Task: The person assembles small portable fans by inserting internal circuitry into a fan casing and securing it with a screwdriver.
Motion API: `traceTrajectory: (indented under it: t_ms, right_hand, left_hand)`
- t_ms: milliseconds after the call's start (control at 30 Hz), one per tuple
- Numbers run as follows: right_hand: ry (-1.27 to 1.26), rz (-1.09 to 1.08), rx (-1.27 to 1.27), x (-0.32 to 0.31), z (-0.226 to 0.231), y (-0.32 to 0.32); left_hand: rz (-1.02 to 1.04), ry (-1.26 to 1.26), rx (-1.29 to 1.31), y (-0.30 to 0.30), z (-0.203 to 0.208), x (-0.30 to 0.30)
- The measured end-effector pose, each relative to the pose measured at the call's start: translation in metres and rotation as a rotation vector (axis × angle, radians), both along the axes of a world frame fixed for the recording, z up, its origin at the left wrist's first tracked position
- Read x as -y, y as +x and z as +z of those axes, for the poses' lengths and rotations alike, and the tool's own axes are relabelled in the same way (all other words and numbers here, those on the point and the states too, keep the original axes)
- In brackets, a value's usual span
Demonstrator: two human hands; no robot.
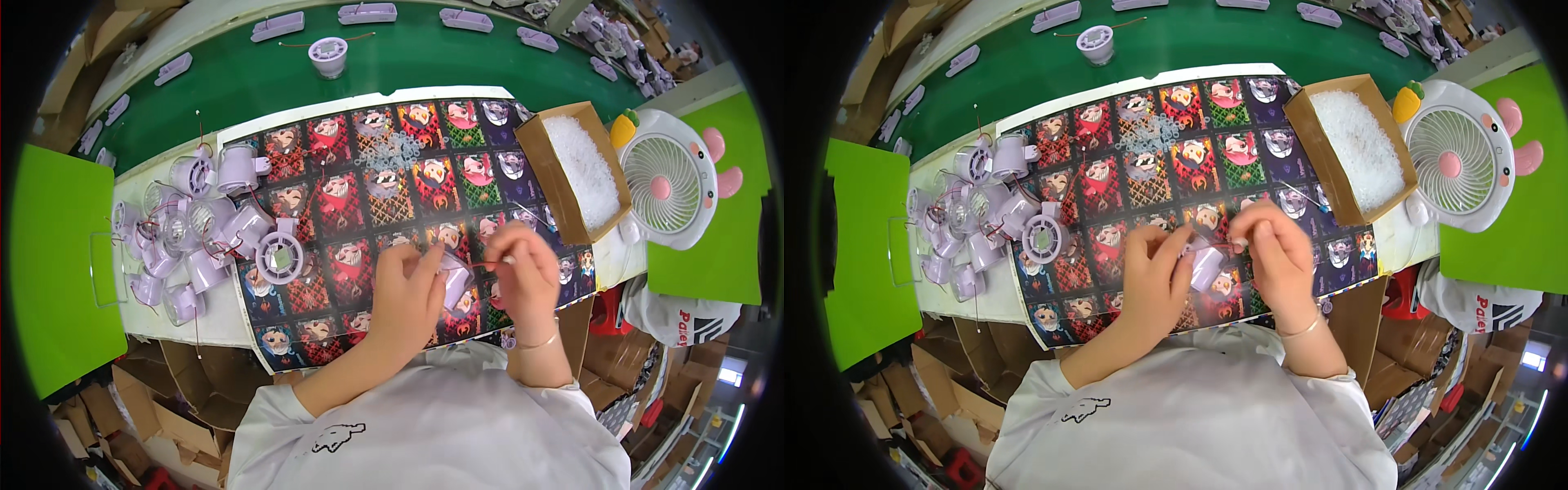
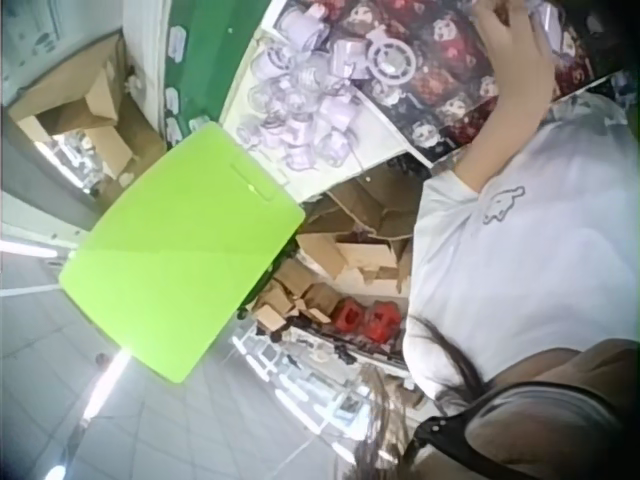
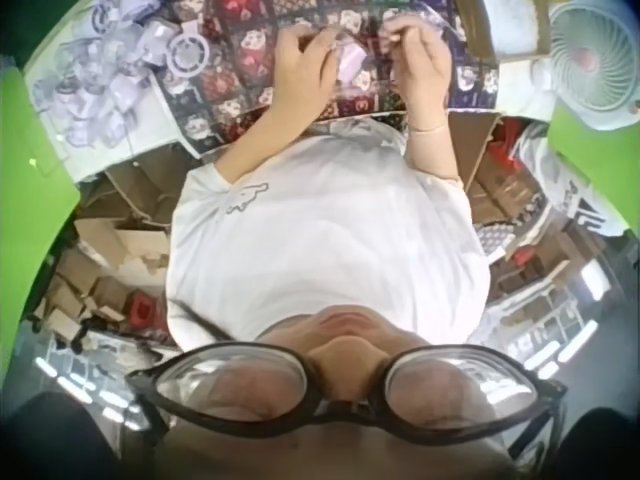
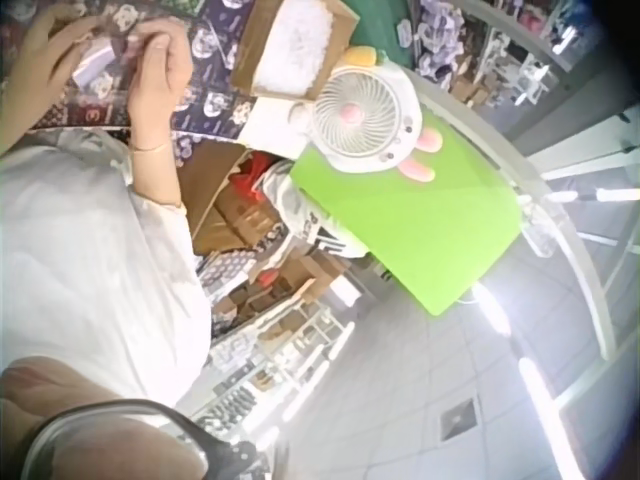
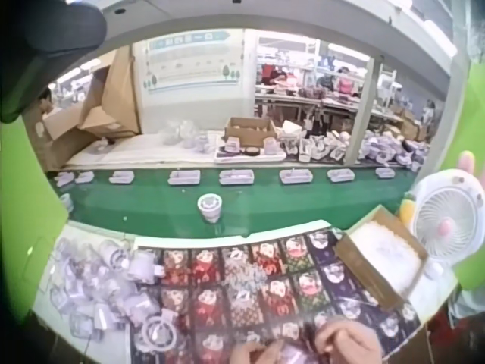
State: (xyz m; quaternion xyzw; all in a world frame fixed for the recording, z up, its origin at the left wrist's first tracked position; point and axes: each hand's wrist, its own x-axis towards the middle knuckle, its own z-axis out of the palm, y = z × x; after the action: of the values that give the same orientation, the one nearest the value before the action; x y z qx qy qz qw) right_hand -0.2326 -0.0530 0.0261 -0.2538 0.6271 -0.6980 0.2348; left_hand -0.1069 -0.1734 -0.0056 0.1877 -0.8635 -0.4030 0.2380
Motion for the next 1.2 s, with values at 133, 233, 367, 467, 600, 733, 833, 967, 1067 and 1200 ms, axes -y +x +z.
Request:
traceTrajectory:
  t_ms: [133, 233, 367, 467, 600, 733, 833, 967, 1067, 1200]
  right_hand:
    - [0.248, -0.011, -0.180, -0.007, -0.035, 0.034]
    - [0.185, -0.107, -0.162, -0.013, -0.038, 0.069]
    - [0.123, -0.163, -0.069, -0.005, -0.039, 0.065]
    - [0.193, -0.009, -0.507, 0.006, -0.018, 0.039]
    - [0.227, 0.049, -0.748, 0.012, -0.008, 0.029]
    - [0.289, 0.074, -0.853, 0.009, -0.003, 0.027]
    - [0.305, 0.113, -0.842, 0.007, 0.002, 0.021]
    - [0.496, -0.030, -0.911, -0.003, 0.005, -0.017]
    - [1.020, -0.309, -1.108, -0.023, -0.012, -0.064]
    - [0.950, -0.047, -1.237, -0.023, -0.022, -0.062]
  left_hand:
    - [-0.077, 0.234, -0.068, -0.004, 0.000, 0.009]
    - [-0.174, 0.297, -0.075, 0.001, -0.002, 0.011]
    - [-0.183, 0.190, -0.018, 0.000, -0.001, 0.013]
    - [-0.229, 0.334, 0.007, 0.006, -0.004, 0.017]
    - [-0.276, 0.306, -0.076, -0.002, -0.010, 0.021]
    - [-0.295, 0.362, -0.117, -0.006, -0.015, 0.020]
    - [-0.298, 0.411, -0.124, -0.008, -0.013, 0.020]
    - [-0.321, 0.353, -0.089, -0.008, -0.016, 0.022]
    - [-0.311, 0.371, -0.091, -0.010, -0.010, 0.018]
    - [-0.267, 0.381, -0.072, -0.013, -0.012, 0.016]
